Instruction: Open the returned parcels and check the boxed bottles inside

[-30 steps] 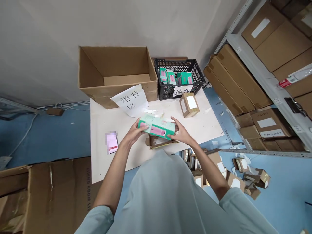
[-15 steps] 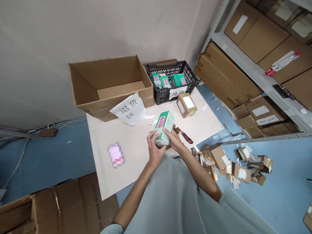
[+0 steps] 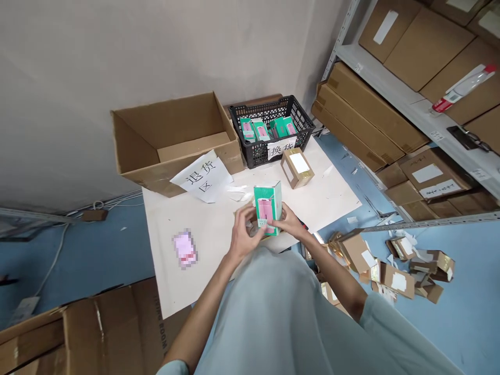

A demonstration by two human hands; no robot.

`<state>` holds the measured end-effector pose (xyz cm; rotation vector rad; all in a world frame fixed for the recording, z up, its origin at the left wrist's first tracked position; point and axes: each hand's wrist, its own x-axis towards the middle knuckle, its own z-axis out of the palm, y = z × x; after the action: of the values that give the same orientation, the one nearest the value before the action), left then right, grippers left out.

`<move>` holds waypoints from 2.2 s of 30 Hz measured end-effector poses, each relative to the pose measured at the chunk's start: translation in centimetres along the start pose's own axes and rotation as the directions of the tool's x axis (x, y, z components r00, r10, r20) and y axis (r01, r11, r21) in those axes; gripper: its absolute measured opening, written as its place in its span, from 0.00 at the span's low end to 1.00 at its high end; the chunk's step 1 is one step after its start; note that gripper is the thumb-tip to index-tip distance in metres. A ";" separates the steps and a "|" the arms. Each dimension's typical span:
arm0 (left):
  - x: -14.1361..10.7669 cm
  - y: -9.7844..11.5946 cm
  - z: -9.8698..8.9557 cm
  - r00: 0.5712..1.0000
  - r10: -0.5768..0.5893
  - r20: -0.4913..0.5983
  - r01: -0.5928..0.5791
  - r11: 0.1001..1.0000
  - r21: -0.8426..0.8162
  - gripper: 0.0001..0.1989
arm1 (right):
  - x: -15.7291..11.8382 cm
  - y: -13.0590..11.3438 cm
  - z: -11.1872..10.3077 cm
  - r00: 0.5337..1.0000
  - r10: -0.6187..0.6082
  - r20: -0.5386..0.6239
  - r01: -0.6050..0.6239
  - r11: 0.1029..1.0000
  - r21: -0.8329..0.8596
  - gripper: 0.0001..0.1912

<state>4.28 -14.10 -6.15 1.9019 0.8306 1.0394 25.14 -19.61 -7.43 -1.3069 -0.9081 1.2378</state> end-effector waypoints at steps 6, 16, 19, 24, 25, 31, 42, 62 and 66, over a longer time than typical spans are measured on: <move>8.3 1.3 0.5 0.963 -0.209 0.171 0.253 0.920 -0.299 0.38 | -1.0 -0.5 -4.7 0.987 0.002 0.161 0.014 0.995 -0.099 0.41; 12.7 4.0 6.4 0.930 -0.347 0.120 0.360 0.926 -0.114 0.27 | -1.3 -0.7 -11.3 0.943 0.043 0.329 -0.074 0.994 0.083 0.53; 13.8 3.6 7.7 0.901 -0.433 0.031 0.434 0.898 -0.078 0.28 | -1.4 0.1 -12.8 0.938 0.030 0.345 -0.066 0.993 0.093 0.54; 14.9 2.7 9.0 0.951 -0.301 0.065 0.296 0.952 0.080 0.29 | -1.3 0.1 -14.9 0.893 0.002 0.451 -0.102 0.975 0.198 0.49; 14.9 2.8 9.1 0.969 -0.233 0.078 0.222 0.967 0.129 0.23 | -1.2 0.1 -15.3 0.892 -0.001 0.452 -0.102 0.974 0.203 0.49; 14.6 5.9 9.1 0.939 -0.078 0.336 -0.010 0.968 0.252 0.17 | -0.4 0.4 -17.2 0.880 0.002 0.475 -0.113 0.972 0.206 0.47; 15.7 8.2 8.7 0.953 -0.047 0.299 -0.055 0.944 0.324 0.06 | -0.2 0.5 -17.9 0.876 -0.013 0.483 -0.083 0.981 0.176 0.45; 14.1 6.1 6.6 0.890 -0.221 0.399 0.212 0.975 0.066 0.30 | 1.2 -1.9 -18.2 0.857 0.039 0.513 -0.101 0.991 0.093 0.45; 14.2 5.8 5.9 0.819 -0.276 0.503 0.305 0.952 0.025 0.25 | 1.8 -3.0 -18.9 0.815 0.079 0.574 -0.130 0.990 0.047 0.44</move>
<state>16.78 -7.10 1.86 1.8033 0.7393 0.3430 44.28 -21.05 -6.87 -0.9276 -1.1962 1.7900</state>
